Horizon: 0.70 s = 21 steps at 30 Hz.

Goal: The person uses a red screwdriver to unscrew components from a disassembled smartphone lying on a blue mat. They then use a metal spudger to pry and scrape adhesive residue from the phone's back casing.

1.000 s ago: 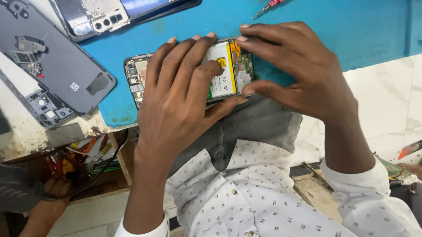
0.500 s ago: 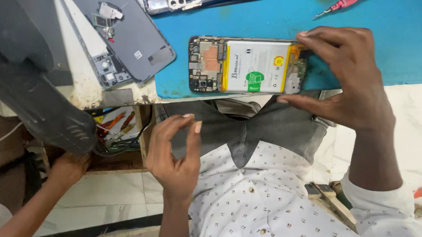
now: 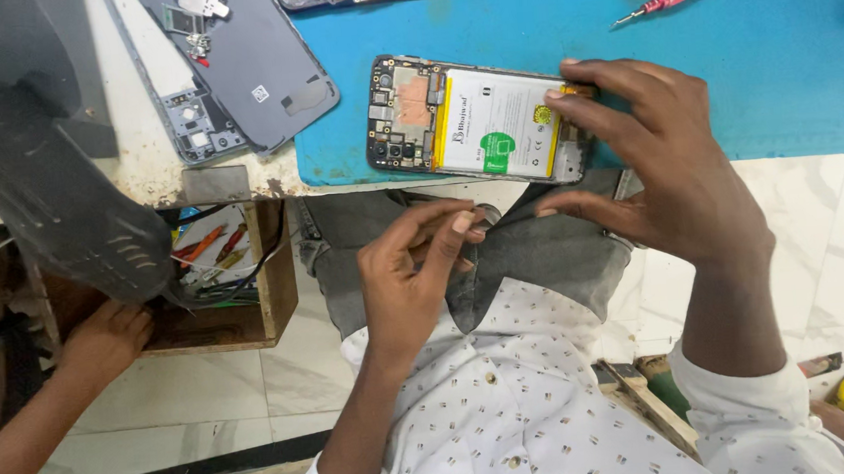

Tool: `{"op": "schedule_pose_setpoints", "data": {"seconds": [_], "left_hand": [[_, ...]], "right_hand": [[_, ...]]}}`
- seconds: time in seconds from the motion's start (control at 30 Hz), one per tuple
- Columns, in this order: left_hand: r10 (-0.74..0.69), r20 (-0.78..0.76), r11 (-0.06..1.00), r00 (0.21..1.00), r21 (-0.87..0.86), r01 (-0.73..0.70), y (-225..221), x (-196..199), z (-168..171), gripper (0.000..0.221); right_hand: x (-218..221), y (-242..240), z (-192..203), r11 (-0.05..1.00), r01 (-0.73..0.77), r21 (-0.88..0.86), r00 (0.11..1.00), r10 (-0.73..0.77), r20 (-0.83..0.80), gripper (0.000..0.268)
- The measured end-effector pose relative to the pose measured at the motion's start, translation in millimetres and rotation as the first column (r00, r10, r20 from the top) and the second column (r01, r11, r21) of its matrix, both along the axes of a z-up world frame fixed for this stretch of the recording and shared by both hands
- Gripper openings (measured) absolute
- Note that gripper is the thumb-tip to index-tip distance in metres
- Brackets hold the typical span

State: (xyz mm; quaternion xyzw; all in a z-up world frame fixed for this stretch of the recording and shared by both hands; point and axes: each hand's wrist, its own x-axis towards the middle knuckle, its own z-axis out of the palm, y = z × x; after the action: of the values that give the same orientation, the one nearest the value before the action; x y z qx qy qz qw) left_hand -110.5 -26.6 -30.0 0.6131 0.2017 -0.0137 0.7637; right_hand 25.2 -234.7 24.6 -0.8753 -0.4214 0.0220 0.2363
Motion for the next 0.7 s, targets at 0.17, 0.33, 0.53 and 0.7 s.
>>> {"op": "schedule_pose_setpoints", "data": {"seconds": [0.17,0.33,0.53,0.7], "left_hand": [[0.040,0.056,0.991,0.998,-0.127,-0.033,4,1,-9,0.026],[0.032,0.225,0.976,0.974,0.203,-0.079,6,-8,-13,0.020],[-0.281,0.445,0.440,0.850,0.847,-0.298,16,-2,-6,0.049],[-0.487,0.281,0.115,0.827,0.959,-0.258,27,23,-14,0.057]], "right_hand": [[-4,-4,-9,1.000,0.011,0.016,1.000,-0.011,0.009,0.083],[-14,10,-15,0.981,0.138,0.136,0.990,-0.138,-0.014,0.090],[-15,20,-8,0.994,0.066,0.083,0.994,-0.073,0.080,0.101],[-7,-2,-3,0.986,0.086,0.142,0.995,-0.076,-0.070,0.082]]}}
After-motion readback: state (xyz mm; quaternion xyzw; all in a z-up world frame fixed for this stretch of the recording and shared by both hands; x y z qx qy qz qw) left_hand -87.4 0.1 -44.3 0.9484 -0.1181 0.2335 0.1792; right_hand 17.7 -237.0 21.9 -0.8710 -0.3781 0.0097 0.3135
